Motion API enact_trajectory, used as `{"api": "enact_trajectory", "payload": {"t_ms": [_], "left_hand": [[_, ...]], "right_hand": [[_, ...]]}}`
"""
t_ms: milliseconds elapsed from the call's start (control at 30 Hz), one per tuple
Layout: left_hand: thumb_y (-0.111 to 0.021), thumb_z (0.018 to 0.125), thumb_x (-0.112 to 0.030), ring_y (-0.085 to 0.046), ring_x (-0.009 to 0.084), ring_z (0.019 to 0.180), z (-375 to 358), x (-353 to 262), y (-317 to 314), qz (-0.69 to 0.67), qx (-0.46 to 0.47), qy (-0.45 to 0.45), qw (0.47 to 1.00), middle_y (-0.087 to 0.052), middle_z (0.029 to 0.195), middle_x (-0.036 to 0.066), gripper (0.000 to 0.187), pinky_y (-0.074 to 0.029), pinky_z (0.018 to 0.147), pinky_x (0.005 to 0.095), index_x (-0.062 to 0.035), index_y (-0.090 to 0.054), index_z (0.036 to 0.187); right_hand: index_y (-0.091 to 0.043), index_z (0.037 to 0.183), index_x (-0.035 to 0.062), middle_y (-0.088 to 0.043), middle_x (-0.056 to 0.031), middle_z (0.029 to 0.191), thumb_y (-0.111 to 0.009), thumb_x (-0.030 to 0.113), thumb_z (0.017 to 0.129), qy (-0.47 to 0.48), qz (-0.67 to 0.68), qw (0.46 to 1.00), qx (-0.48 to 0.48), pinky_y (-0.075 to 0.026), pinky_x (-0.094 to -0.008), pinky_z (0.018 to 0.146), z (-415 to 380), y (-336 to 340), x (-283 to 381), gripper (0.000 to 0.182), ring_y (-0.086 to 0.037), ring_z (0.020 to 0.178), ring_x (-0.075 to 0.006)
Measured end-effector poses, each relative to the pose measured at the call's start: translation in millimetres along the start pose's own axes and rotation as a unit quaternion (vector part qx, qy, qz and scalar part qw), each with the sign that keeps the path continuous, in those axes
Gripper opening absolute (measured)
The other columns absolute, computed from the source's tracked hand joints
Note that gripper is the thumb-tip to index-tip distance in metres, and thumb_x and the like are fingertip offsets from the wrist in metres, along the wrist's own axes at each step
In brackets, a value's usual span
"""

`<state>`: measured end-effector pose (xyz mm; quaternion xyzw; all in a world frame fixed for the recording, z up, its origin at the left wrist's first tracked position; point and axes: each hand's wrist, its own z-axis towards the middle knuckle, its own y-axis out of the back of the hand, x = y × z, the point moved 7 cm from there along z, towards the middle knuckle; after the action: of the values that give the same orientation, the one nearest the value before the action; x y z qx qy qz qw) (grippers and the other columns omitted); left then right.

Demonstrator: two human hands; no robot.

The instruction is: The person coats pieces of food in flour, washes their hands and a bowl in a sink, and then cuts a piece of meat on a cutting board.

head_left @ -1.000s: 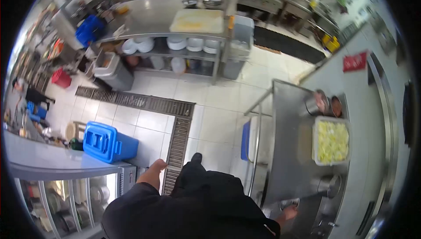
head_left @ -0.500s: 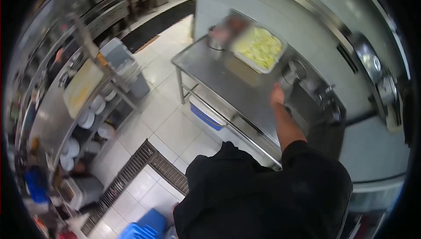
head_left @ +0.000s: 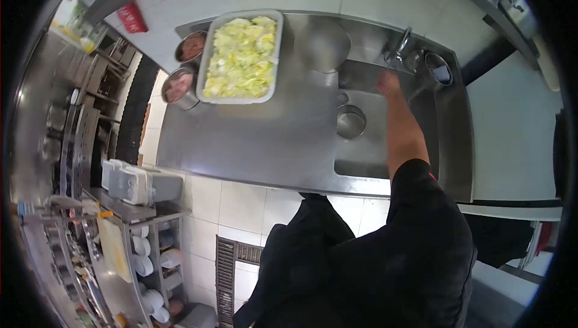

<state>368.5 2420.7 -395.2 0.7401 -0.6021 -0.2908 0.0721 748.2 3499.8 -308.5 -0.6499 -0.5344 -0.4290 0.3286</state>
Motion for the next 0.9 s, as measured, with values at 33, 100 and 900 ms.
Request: {"api": "enact_trajectory", "payload": {"t_ms": [33, 100, 900], "left_hand": [[-0.057, 0.096, -0.014, -0.066, 0.02, 0.068, 4, -18, 20, -0.025, -0.018, 0.006, 1.0, -0.066, 0.084, 0.011, 0.011, -0.056, 0.057, 0.0336, -0.0028, -0.061, 0.094], [-0.057, 0.096, -0.013, -0.066, 0.0198, 0.067, 8, -57, 51, -0.118, -0.055, 0.026, 0.991, -0.066, 0.083, 0.011, 0.012, -0.055, 0.056, 0.0333, -0.0024, -0.061, 0.093], [-0.062, 0.086, -0.026, -0.069, 0.0337, 0.093, -23, 3, -57, 0.43, 0.054, -0.057, 0.9, -0.072, 0.093, 0.013, 0.018, -0.057, 0.08, 0.0484, -0.0144, -0.072, 0.097]], "right_hand": [[-0.057, 0.117, 0.0033, -0.069, -0.0096, 0.094, -0.051, 0.027, 0.103, 0.004, 0.035, 0.995, 0.091, -0.055, -0.0379, 0.07, 14, -4, 6, 0.028, -0.066, 0.082, -0.0232], [-0.059, 0.116, 0.0033, -0.069, -0.0081, 0.095, -0.053, 0.026, 0.102, 0.005, 0.104, 0.957, 0.272, -0.057, -0.0391, 0.071, 24, -18, 20, 0.027, -0.066, 0.082, -0.0247], [-0.056, 0.122, 0.0057, -0.061, -0.0131, 0.117, -0.044, 0.026, 0.1, 0.132, -0.196, 0.971, -0.026, -0.05, -0.0549, 0.097, 85, 53, -1, 0.033, -0.058, 0.113, -0.0319]]}}
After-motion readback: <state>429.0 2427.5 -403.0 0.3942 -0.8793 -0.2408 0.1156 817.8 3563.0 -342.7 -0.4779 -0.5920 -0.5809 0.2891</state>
